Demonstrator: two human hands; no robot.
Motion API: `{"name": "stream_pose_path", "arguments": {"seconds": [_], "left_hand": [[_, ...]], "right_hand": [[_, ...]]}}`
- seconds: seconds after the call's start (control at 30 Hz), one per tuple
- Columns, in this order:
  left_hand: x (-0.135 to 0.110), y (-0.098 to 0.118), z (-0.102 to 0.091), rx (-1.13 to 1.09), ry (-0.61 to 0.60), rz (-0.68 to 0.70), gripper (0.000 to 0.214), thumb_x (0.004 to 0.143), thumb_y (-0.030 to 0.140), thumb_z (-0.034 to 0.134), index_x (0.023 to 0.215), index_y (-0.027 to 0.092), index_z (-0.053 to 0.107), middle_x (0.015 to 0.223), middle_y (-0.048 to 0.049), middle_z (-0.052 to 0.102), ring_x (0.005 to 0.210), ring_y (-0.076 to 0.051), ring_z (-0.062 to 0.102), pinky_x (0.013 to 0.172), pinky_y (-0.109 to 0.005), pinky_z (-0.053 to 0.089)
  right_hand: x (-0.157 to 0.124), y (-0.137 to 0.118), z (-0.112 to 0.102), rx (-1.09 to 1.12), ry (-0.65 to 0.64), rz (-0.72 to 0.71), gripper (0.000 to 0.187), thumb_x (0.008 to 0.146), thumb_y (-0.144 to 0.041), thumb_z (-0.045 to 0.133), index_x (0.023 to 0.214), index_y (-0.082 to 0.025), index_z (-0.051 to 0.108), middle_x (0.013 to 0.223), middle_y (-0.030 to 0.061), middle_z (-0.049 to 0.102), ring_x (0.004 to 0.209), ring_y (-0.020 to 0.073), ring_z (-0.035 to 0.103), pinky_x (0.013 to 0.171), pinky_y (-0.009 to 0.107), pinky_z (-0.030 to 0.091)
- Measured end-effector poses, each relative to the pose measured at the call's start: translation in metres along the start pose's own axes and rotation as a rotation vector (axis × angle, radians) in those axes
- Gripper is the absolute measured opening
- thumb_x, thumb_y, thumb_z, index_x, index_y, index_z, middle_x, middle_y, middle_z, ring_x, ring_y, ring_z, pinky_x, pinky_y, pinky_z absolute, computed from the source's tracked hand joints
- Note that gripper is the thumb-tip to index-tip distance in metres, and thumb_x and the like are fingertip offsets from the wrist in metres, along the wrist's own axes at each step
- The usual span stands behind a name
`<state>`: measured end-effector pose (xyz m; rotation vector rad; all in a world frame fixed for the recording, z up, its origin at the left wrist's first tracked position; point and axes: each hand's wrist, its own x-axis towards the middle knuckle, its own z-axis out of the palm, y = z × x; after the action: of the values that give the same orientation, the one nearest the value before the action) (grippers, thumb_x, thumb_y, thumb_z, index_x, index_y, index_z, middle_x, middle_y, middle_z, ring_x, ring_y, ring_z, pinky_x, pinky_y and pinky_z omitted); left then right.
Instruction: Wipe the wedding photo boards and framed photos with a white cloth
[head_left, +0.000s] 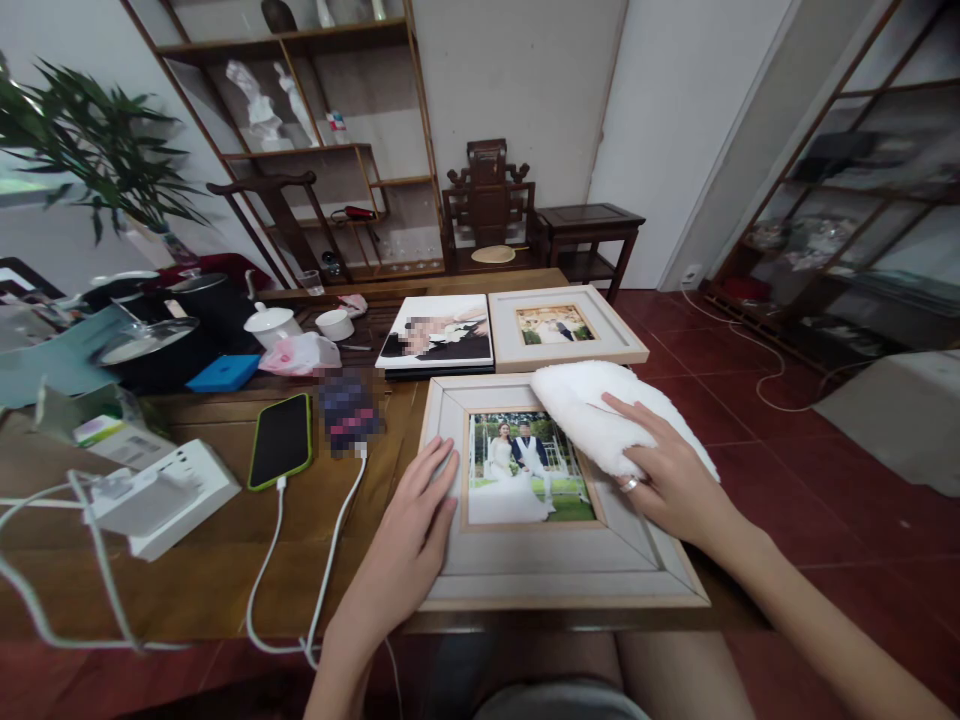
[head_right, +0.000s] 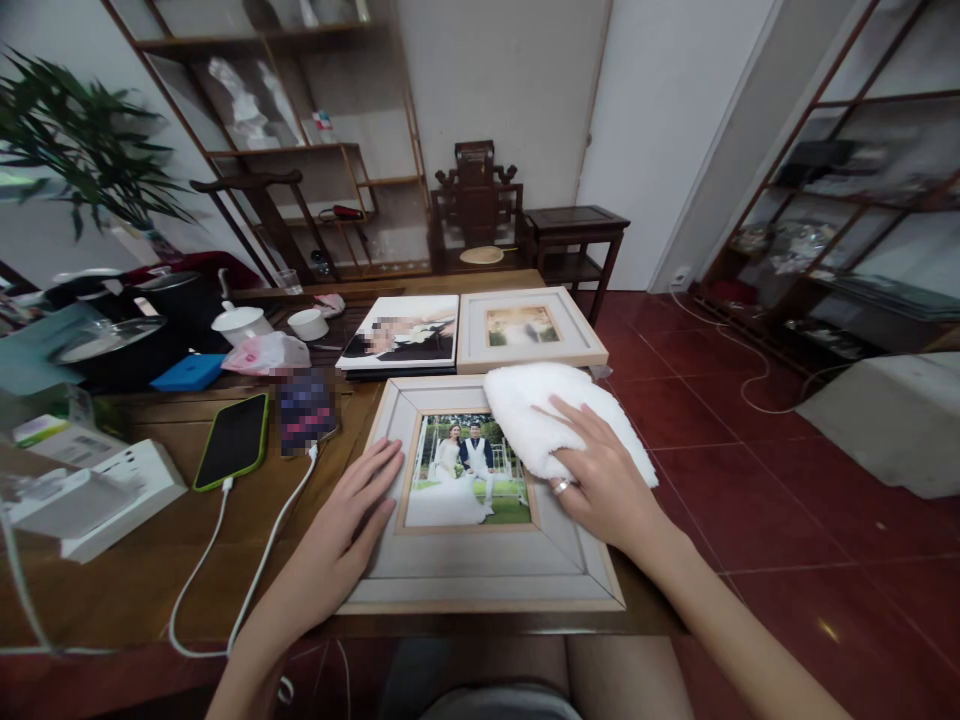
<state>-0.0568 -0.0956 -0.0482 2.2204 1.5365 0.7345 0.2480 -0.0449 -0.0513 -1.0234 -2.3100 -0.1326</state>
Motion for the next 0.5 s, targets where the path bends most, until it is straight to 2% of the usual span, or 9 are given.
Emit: {"name": "stream_pose_path", "arguments": {"seconds": [0.23,0.3,0.43,0.5], "left_hand": [[0.016,0.006,-0.005,0.003,0.055,0.014,0.051,0.085,0.014,0.041,0.136,0.019,0.041,0.13,-0.0123,0.046,0.129,-0.025,0.036,0.109,-0.047,0.031],[0.02,0.005,-0.004,0.019,0.061,0.017,0.047,0.088,0.016,0.04,0.135,0.018,0.043,0.133,-0.0128,0.044,0.131,-0.024,0.035,0.11,-0.046,0.03],[0.021,-0.003,0.002,0.014,0.054,0.049,0.04,0.094,0.023,0.035,0.133,0.02,0.046,0.148,-0.0099,0.033,0.141,-0.023,0.021,0.114,-0.047,0.022],[0.021,-0.006,0.004,-0.003,0.043,0.05,0.04,0.095,0.024,0.033,0.132,0.019,0.047,0.148,-0.0092,0.035,0.141,-0.022,0.021,0.114,-0.047,0.022]], "right_hand": [[0.0,0.001,0.001,0.006,-0.047,0.017,0.02,0.068,-0.007,0.048,0.069,-0.021,0.062,0.134,0.0101,0.053,0.131,0.0313,0.037,0.104,0.057,0.035],[0.0,0.001,0.002,0.011,-0.044,0.016,0.021,0.068,-0.006,0.048,0.071,-0.021,0.063,0.134,0.0101,0.053,0.132,0.0308,0.037,0.104,0.056,0.034],[-0.001,0.003,0.004,0.031,0.01,0.039,0.016,0.069,-0.009,0.05,0.069,-0.02,0.061,0.139,0.0131,0.047,0.13,0.0312,0.038,0.104,0.055,0.034],[-0.002,0.004,0.005,0.042,0.028,0.047,0.013,0.07,-0.01,0.051,0.067,-0.02,0.06,0.142,0.0153,0.043,0.129,0.0324,0.04,0.103,0.056,0.035]]}}
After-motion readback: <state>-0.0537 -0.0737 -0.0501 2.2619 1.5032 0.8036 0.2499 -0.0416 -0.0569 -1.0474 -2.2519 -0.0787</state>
